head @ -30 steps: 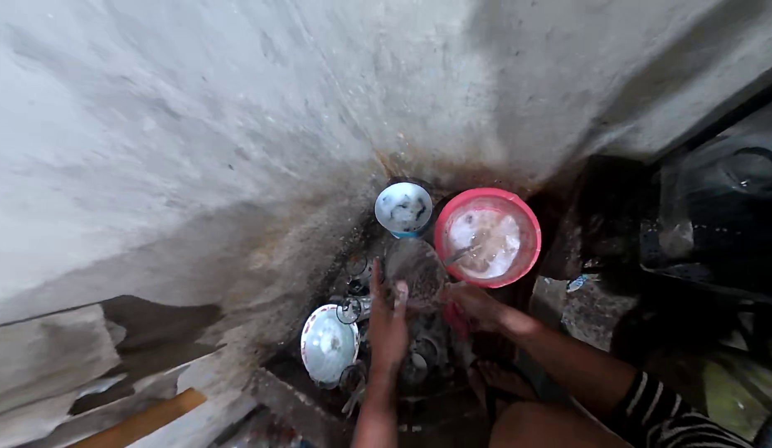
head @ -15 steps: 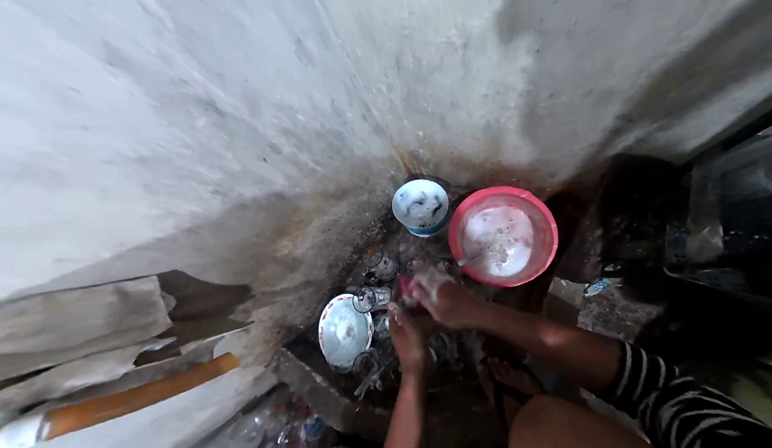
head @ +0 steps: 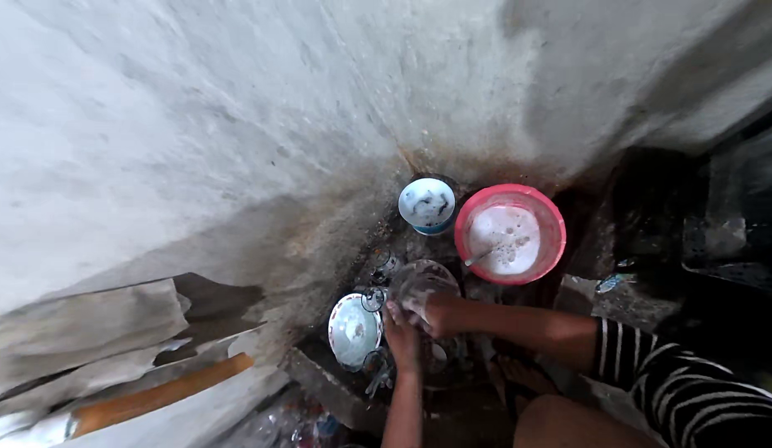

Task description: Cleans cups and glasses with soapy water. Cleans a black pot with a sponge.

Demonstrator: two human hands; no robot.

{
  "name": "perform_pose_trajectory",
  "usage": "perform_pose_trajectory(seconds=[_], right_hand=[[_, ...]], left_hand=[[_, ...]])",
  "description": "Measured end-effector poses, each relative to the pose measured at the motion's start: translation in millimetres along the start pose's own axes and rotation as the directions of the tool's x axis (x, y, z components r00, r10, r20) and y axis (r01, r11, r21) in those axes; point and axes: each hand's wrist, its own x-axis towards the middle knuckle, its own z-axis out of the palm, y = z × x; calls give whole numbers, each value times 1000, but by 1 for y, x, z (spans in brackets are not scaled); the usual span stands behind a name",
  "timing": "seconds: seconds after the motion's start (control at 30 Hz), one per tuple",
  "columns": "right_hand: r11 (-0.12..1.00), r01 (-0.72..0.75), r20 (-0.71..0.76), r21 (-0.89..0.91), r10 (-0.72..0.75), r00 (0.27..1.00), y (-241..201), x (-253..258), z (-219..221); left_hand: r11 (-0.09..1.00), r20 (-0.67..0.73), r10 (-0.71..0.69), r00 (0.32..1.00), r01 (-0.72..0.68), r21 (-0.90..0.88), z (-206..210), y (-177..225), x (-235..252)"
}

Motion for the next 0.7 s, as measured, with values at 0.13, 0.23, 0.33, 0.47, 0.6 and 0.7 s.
perform_pose_trajectory(seconds=[0.13, 0.23, 0.33, 0.47, 0.6, 0.7], right_hand=[[947, -200, -31, -253, 199, 980, -8, -2, -25], [976, -157, -173, -153, 130, 976, 6, 15, -1], [997, -62, 103, -49, 67, 992, -7, 3, -9], [957, -114, 23, -267, 124, 992, -13, -17, -53], [991, -111, -506, 73, 133, 852, 17, -25, -90], [949, 187, -669, 255, 33, 743, 15, -37, -64]], left_hand=[[998, 26, 11, 1000, -9, -55, -10, -12, -1], [1000, 33, -1, 999, 1, -7, 10, -4, -8], [999, -48, -17, 999, 18, 32, 5, -2, 5], [993, -24, 107, 994, -105, 53, -15, -11, 18], [997, -68, -3, 998, -3, -82, -10, -12, 23], [857, 104, -252, 962, 271, -437, -4, 7, 21]])
